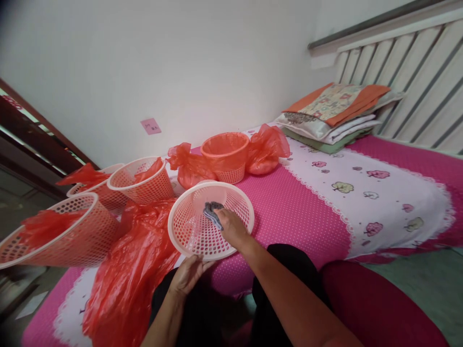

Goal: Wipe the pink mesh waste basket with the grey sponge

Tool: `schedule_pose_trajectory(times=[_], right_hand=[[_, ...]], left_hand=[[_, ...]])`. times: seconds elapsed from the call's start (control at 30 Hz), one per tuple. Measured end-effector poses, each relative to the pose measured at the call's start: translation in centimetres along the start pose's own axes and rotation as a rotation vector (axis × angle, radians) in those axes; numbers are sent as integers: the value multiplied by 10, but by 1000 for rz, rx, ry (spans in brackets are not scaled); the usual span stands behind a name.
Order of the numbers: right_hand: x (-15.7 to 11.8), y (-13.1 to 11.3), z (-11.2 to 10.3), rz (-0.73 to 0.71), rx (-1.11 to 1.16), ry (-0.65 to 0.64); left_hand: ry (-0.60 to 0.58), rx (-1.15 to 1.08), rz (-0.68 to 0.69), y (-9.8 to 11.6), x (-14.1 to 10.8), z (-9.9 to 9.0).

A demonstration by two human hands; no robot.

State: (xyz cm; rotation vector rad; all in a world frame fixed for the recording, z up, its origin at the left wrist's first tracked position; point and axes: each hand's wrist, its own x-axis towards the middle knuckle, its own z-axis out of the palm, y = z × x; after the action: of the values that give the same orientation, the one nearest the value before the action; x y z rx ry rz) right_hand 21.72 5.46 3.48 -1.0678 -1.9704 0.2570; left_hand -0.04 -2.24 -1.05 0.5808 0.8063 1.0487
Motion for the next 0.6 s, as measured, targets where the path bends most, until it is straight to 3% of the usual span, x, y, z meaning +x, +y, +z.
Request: schedule_pose_trajectory(times=[0.13,0.33,0.6], right_hand=[[-2,-3,2,-48,-54,-85],[-10,-6,10,4,-173,-295],[-17,9,21,39,0,-374]], left_hand=[[-28,-26,-14,2,-1,0],[-5,-100,10,1,-1,1],[30,-93,20,3,0,5]])
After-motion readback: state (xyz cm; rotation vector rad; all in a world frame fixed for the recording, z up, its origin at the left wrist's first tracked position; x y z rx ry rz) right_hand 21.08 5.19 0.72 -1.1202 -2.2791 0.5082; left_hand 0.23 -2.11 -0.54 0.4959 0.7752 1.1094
